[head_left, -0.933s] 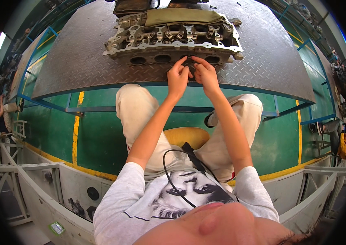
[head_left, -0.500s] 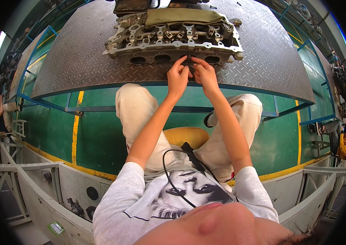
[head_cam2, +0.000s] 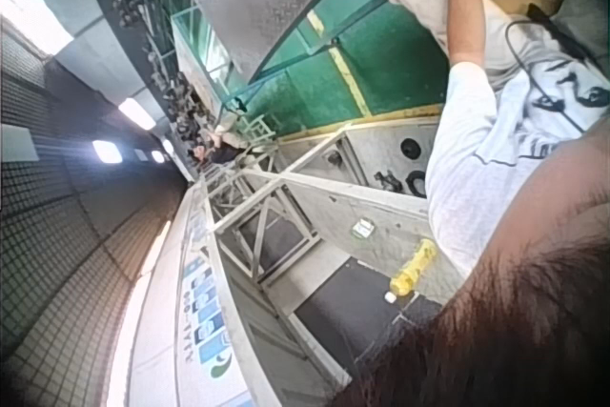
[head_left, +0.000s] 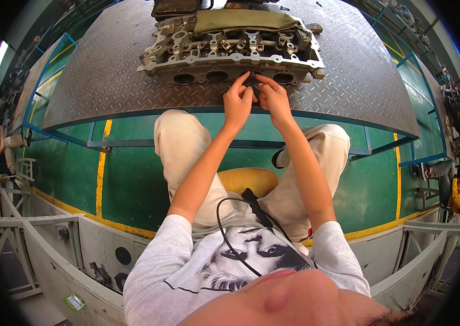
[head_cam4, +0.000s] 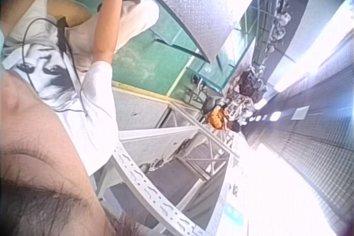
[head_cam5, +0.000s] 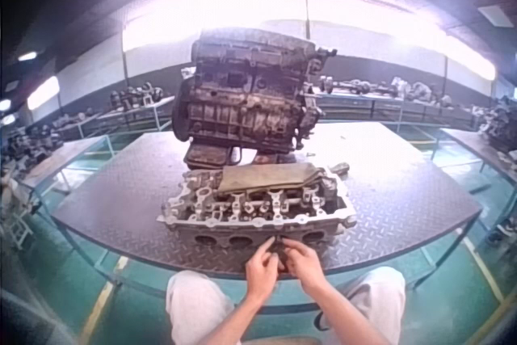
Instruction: The person is placing and adjusting small metal components into the ports of an engine cylinder head by hand on a diamond-plate workbench.
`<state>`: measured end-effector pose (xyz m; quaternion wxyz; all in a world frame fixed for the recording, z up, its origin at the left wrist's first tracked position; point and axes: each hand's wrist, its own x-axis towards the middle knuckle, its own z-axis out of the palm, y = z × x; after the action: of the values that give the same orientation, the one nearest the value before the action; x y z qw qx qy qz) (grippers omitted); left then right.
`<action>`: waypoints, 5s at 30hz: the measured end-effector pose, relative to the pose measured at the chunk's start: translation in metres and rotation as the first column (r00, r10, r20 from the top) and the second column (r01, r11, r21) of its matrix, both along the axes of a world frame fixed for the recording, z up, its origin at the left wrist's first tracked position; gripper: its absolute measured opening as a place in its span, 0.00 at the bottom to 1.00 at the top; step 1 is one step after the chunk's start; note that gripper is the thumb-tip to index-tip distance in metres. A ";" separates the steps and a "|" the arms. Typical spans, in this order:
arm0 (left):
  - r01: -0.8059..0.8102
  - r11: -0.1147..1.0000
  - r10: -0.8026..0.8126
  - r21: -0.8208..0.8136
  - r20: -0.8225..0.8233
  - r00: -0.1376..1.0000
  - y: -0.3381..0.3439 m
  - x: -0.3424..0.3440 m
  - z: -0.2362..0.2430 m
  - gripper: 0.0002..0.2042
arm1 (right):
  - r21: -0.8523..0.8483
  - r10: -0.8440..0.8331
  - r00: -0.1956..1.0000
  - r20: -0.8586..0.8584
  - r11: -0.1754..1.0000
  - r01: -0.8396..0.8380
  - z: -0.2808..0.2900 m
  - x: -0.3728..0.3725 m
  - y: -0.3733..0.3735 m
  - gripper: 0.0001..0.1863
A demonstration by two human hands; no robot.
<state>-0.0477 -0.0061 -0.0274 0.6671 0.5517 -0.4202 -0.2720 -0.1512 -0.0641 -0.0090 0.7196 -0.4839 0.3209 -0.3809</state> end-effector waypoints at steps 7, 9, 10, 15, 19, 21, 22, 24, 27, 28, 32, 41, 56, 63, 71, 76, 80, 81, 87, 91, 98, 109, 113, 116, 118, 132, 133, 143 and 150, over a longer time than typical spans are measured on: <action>-0.058 0.998 0.057 0.022 0.043 0.997 -0.001 0.001 -0.003 0.19 | -0.054 -0.043 0.997 0.059 0.997 0.046 0.004 -0.001 -0.001 0.18; -0.080 0.997 0.080 -0.001 0.053 0.995 -0.001 -0.001 -0.001 0.18 | -0.014 -0.039 0.999 0.038 0.999 0.039 0.000 -0.003 -0.003 0.18; -0.069 0.997 0.070 -0.024 0.070 0.995 -0.001 -0.001 -0.002 0.18 | -0.013 -0.038 0.999 0.038 0.999 0.039 0.001 -0.002 -0.002 0.18; -0.168 0.985 0.170 -0.025 0.199 0.965 -0.003 0.005 -0.012 0.18 | -0.014 -0.038 0.974 0.222 0.999 0.042 0.007 -0.001 -0.001 0.18; -0.140 0.988 0.150 -0.063 0.197 0.969 0.000 0.000 -0.004 0.19 | 0.068 -0.086 0.982 0.169 0.995 0.076 0.004 -0.005 -0.006 0.17; -0.107 0.990 0.121 -0.090 0.181 0.976 -0.001 -0.001 -0.004 0.19 | 0.120 0.023 0.994 0.103 0.992 -0.035 -0.003 -0.004 -0.008 0.15; -0.129 0.988 0.143 -0.087 0.181 0.973 -0.002 -0.001 -0.006 0.19 | 0.120 0.024 0.994 0.104 0.992 -0.036 -0.002 -0.003 -0.007 0.15; -0.152 0.985 0.165 -0.084 0.181 0.969 -0.004 0.000 -0.010 0.19 | 0.119 0.068 0.994 0.091 0.990 -0.078 -0.001 0.000 -0.005 0.16; -0.151 0.987 0.160 -0.054 0.239 0.958 -0.004 0.000 -0.011 0.19 | 0.115 0.052 0.995 0.085 0.991 -0.062 -0.001 -0.001 -0.006 0.16; -0.153 0.986 0.163 -0.058 0.231 0.959 -0.004 -0.001 -0.011 0.20 | 0.115 0.052 0.995 0.086 0.991 -0.062 -0.001 -0.001 -0.006 0.16; -0.166 0.983 0.180 -0.077 0.218 0.959 -0.006 0.000 -0.014 0.20 | 0.093 0.026 0.997 0.079 0.995 -0.033 -0.002 0.000 -0.005 0.16; -0.156 0.985 0.168 -0.070 0.220 0.961 -0.006 -0.001 -0.014 0.20 | 0.084 0.020 0.994 0.106 0.996 -0.029 -0.004 0.000 -0.005 0.17; -0.153 0.986 0.164 -0.063 0.249 0.954 -0.007 0.002 -0.018 0.20 | -0.009 -0.067 0.997 0.028 0.998 0.067 -0.005 0.007 0.004 0.19; -0.215 0.973 0.230 -0.082 0.351 0.908 -0.003 -0.005 -0.011 0.21 | -0.429 -0.296 0.941 -0.165 0.880 0.202 -0.024 0.014 0.002 0.17; -0.143 0.987 0.159 -0.074 0.312 0.937 -0.003 -0.004 -0.011 0.22 | -0.334 -0.216 0.967 -0.136 0.929 0.161 -0.019 0.013 0.003 0.17; -0.126 0.990 0.138 -0.061 0.281 0.950 -0.004 -0.004 -0.012 0.22 | -0.295 -0.168 0.980 -0.109 0.947 0.129 -0.015 0.011 0.003 0.17; -0.162 0.987 0.161 -0.022 0.284 0.945 -0.004 -0.007 -0.012 0.22 | -0.252 -0.166 0.979 -0.116 0.959 0.133 -0.013 0.012 0.006 0.17; -0.161 0.987 0.163 -0.031 0.283 0.945 -0.005 -0.007 -0.012 0.22 | -0.265 -0.171 0.977 -0.128 0.955 0.133 -0.015 0.012 0.004 0.18; -0.125 0.989 0.143 -0.080 0.286 0.948 -0.002 -0.002 -0.011 0.22 | -0.257 -0.164 0.982 -0.088 0.957 0.137 -0.017 0.015 0.003 0.18; -0.146 0.987 0.158 -0.064 0.317 0.935 -0.002 -0.003 -0.006 0.21 | -0.370 -0.220 0.965 -0.142 0.916 0.154 -0.020 0.009 -0.003 0.17; -0.070 0.997 0.079 -0.044 0.254 0.964 -0.005 0.005 -0.010 0.20 | -0.383 -0.199 0.969 -0.150 0.915 0.129 -0.013 0.008 -0.002 0.15; -0.089 0.996 0.093 -0.031 0.180 0.979 -0.004 0.000 -0.009 0.18 | -0.399 -0.259 0.957 -0.132 0.898 0.188 -0.019 0.011 -0.002 0.14; -0.045 0.999 0.047 -0.028 0.069 0.996 -0.003 -0.003 -0.006 0.19 | -0.353 -0.208 0.972 -0.110 0.922 0.157 -0.020 0.012 -0.002 0.16; -0.032 0.999 0.032 -0.008 0.038 0.999 -0.001 -0.003 -0.005 0.20 | -0.341 -0.205 0.973 -0.103 0.927 0.159 -0.016 0.012 0.001 0.16; -0.041 0.999 0.041 -0.011 0.044 0.998 -0.001 -0.004 -0.006 0.20 | -0.343 -0.214 0.971 -0.109 0.925 0.165 -0.014 0.012 0.002 0.17; -0.054 0.998 0.055 -0.026 0.025 0.998 -0.003 -0.005 -0.007 0.19 | -0.316 -0.218 0.969 -0.120 0.933 0.170 -0.019 0.012 -0.002 0.15; -0.048 0.999 0.048 -0.012 0.019 0.999 -0.002 -0.006 -0.004 0.20 | -0.315 -0.217 0.969 -0.121 0.934 0.170 -0.019 0.012 -0.003 0.15; -0.022 1.000 0.022 -0.010 -0.005 1.000 -0.001 -0.005 -0.003 0.22 | -0.283 -0.194 0.970 -0.147 0.948 0.146 -0.017 0.010 -0.003 0.16; -0.024 1.000 0.024 0.008 -0.012 1.000 -0.002 -0.005 -0.005 0.22 | -0.226 -0.158 0.982 -0.099 0.965 0.132 -0.012 0.012 0.005 0.17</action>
<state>-0.0524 -0.0083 -0.0329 0.6708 0.5575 -0.4085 -0.2689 -0.1390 -0.0592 -0.0210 0.6122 -0.5566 0.3531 -0.4366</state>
